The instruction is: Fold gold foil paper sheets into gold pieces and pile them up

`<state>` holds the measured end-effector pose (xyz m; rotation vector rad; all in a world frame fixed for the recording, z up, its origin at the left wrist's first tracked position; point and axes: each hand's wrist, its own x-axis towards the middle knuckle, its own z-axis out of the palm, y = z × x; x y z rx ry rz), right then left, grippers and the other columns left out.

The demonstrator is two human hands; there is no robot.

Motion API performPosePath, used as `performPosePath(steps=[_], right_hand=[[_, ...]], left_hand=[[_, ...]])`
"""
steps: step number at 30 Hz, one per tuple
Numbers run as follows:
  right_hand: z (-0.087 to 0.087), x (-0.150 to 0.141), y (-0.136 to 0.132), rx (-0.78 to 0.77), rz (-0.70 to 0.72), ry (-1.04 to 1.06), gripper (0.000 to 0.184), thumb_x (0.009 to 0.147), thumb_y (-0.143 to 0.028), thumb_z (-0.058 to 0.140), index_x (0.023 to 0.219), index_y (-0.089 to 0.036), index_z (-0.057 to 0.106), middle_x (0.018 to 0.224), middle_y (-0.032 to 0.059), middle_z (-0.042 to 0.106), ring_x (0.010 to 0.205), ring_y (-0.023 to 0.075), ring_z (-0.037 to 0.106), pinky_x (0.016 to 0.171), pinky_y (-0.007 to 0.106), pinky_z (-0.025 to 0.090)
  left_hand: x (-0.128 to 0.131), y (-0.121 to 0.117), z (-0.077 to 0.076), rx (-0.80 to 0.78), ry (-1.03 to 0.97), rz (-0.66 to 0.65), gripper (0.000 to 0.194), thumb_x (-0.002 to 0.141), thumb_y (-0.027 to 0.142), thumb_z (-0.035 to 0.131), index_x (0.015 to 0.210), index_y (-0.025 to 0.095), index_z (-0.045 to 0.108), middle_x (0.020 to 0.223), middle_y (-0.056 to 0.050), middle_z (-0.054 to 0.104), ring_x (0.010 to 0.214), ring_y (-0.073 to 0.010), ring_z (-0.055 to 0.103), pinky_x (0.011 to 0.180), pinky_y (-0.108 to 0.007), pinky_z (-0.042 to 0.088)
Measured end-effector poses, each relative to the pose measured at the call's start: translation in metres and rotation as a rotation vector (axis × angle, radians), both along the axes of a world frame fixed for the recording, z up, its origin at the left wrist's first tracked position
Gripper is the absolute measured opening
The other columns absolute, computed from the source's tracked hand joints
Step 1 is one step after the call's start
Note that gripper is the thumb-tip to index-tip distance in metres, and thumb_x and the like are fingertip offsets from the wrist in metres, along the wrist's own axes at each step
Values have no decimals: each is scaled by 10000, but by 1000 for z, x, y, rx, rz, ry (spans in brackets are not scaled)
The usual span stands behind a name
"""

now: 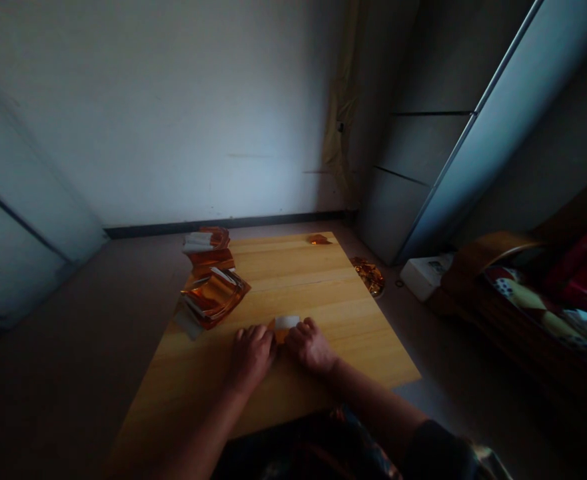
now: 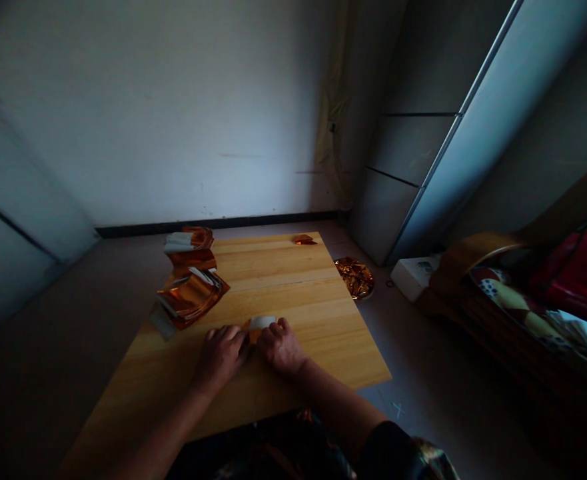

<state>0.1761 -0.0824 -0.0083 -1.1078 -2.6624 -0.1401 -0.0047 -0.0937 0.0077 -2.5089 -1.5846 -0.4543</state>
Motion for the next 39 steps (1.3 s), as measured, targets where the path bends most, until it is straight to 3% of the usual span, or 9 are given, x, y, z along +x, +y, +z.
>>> performPosePath(steps=[5, 14, 22, 32, 39], right_hand=[[-4, 1, 3, 24, -9, -3, 177, 916, -197, 461, 831, -190, 617, 834, 59, 616, 796, 207, 470, 807, 392, 318], [9, 5, 9, -24, -112, 36, 126, 897, -257, 526, 842, -195, 621, 859, 43, 614, 813, 183, 482, 707, 311, 298], [0, 21, 13, -13, -72, 62, 156, 923, -266, 513, 839, -217, 635, 862, 23, 618, 798, 164, 466, 709, 296, 288], [-12, 31, 25, -197, -93, 331, 92, 850, -262, 622, 823, -223, 701, 882, 29, 649, 841, 154, 514, 776, 270, 344], [-4, 33, 43, -281, -55, 276, 67, 797, -230, 662, 769, -183, 701, 758, 13, 627, 766, 139, 534, 744, 238, 383]], left_hand=[[0, 2, 1, 9, 17, -12, 135, 839, 218, 505, 802, 193, 632, 809, -67, 607, 807, -219, 543, 724, -365, 335], [-2, 6, -12, 89, 48, -26, 199, 882, 284, 476, 821, 189, 641, 791, -53, 596, 800, -204, 535, 724, -355, 326], [1, -2, -4, 34, 40, 7, 175, 864, 290, 510, 931, 207, 649, 851, -52, 615, 849, -213, 550, 781, -375, 349], [6, -15, -2, -40, 51, 62, 281, 840, 277, 539, 1105, 231, 623, 1001, -70, 621, 951, -232, 554, 928, -462, 352], [6, -20, -5, -68, 66, 49, 341, 843, 283, 545, 1181, 283, 595, 1105, -94, 617, 1040, -250, 542, 978, -503, 343]])
